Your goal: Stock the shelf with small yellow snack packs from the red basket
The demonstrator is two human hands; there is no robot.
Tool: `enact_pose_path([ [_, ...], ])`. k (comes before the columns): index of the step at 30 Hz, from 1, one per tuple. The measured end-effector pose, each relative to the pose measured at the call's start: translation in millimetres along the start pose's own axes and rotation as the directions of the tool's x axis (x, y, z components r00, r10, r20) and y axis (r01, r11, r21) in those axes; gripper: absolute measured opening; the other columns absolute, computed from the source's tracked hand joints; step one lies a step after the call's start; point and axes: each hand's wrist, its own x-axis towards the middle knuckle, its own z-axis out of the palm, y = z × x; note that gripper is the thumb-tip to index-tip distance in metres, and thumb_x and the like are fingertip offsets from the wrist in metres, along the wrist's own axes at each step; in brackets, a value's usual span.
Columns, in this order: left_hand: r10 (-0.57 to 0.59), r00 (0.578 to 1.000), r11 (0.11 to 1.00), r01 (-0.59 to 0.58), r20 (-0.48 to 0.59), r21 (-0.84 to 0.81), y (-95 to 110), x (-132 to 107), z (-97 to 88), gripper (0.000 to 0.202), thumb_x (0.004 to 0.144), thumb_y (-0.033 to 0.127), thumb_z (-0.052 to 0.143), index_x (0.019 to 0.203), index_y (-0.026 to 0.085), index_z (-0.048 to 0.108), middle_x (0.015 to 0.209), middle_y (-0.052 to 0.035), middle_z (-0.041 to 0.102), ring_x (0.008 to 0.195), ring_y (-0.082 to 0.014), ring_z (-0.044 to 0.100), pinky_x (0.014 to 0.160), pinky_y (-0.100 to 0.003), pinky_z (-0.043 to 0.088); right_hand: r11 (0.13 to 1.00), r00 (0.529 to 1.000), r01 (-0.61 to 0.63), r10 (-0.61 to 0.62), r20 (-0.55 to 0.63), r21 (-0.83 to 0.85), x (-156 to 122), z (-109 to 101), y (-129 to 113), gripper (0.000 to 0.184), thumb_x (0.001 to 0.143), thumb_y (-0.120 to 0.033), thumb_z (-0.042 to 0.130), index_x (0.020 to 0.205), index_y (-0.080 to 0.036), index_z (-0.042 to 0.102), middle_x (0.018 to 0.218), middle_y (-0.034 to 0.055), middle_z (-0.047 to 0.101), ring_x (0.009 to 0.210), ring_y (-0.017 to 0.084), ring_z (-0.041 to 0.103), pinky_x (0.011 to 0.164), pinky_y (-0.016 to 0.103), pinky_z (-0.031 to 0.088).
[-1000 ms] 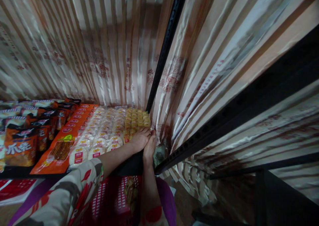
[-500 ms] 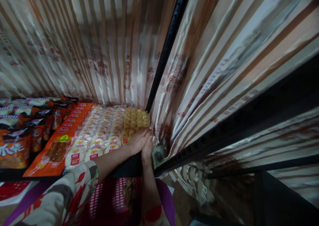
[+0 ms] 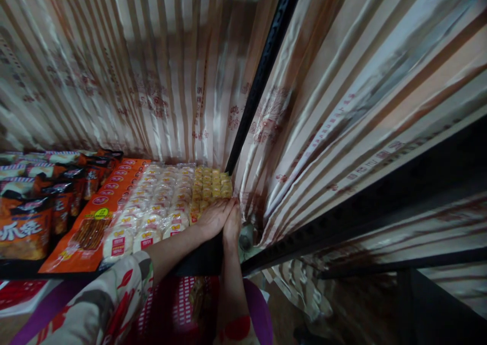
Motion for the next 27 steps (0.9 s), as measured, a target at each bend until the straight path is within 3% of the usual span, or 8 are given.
enact_pose_path([
  [6, 0.034, 0.999, 0.998, -0.033, 0.009, -0.049, -3.8, 0.0, 0.1, 0.054, 0.084, 0.017, 0.034, 0.136, 0.006, 0.022, 0.136, -0.0186, 0.042, 0.126, -0.0206, 0.039, 0.105, -0.036, 0.031, 0.998, 0.998, -0.024, 0.021, 0.061, 0.056, 11.3, 5.1, 4.2, 0.061, 0.092, -0.044, 0.017, 0.13, -0.004, 0.042, 0.135, 0.0175, 0.044, 0.127, 0.021, 0.038, 0.107, 0.038, 0.026],
  [11, 0.043, 0.999, 0.996, -0.044, -0.013, -0.083, -8.0, -0.1, 4.2, 0.068, 0.077, 0.015, 0.04, 0.139, 0.007, 0.013, 0.134, -0.0186, 0.045, 0.124, -0.0224, 0.041, 0.103, -0.038, 0.033, 0.987, 0.996, -0.08, 0.073, 0.054, 0.139, 19.5, 10.9, 7.3, 0.058, 0.091, -0.044, 0.022, 0.129, -0.007, 0.045, 0.134, 0.0163, 0.046, 0.125, 0.022, 0.041, 0.105, 0.043, 0.029],
  [18, 0.029, 0.998, 0.996, -0.034, -0.059, -0.081, -8.0, 0.4, 9.4, 0.067, 0.076, 0.013, 0.041, 0.138, 0.005, 0.017, 0.132, -0.0207, 0.046, 0.124, -0.0235, 0.042, 0.103, -0.04, 0.034, 0.96, 0.99, -0.144, 0.138, 0.04, 0.241, 18.6, 11.2, 2.6, 0.053, 0.085, -0.05, 0.036, 0.121, -0.016, 0.055, 0.126, 0.0082, 0.055, 0.122, 0.02, 0.045, 0.104, 0.039, 0.032],
  [23, 0.047, 0.994, 0.997, -0.052, -0.094, -0.056, -9.4, -0.5, 9.3, 0.067, 0.078, 0.013, 0.039, 0.14, 0.01, 0.013, 0.131, -0.0181, 0.048, 0.121, -0.0229, 0.045, 0.099, -0.042, 0.038, 0.936, 0.98, -0.201, 0.195, 0.049, 0.288, 22.1, 9.9, -0.2, 0.055, 0.083, -0.053, 0.036, 0.116, -0.014, 0.058, 0.119, 0.0072, 0.06, 0.113, 0.019, 0.053, 0.101, 0.036, 0.035],
  [27, 0.045, 0.994, 0.998, -0.05, -0.099, -0.045, -10.9, 0.1, 9.5, 0.066, 0.08, 0.014, 0.037, 0.14, 0.011, 0.011, 0.127, -0.0169, 0.051, 0.118, -0.0218, 0.047, 0.098, -0.04, 0.04, 0.952, 0.988, -0.153, 0.145, 0.05, 0.265, 27.8, 10.1, 1.0, 0.056, 0.082, -0.056, 0.038, 0.118, -0.017, 0.057, 0.126, 0.0061, 0.055, 0.12, 0.018, 0.047, 0.106, 0.035, 0.028],
])
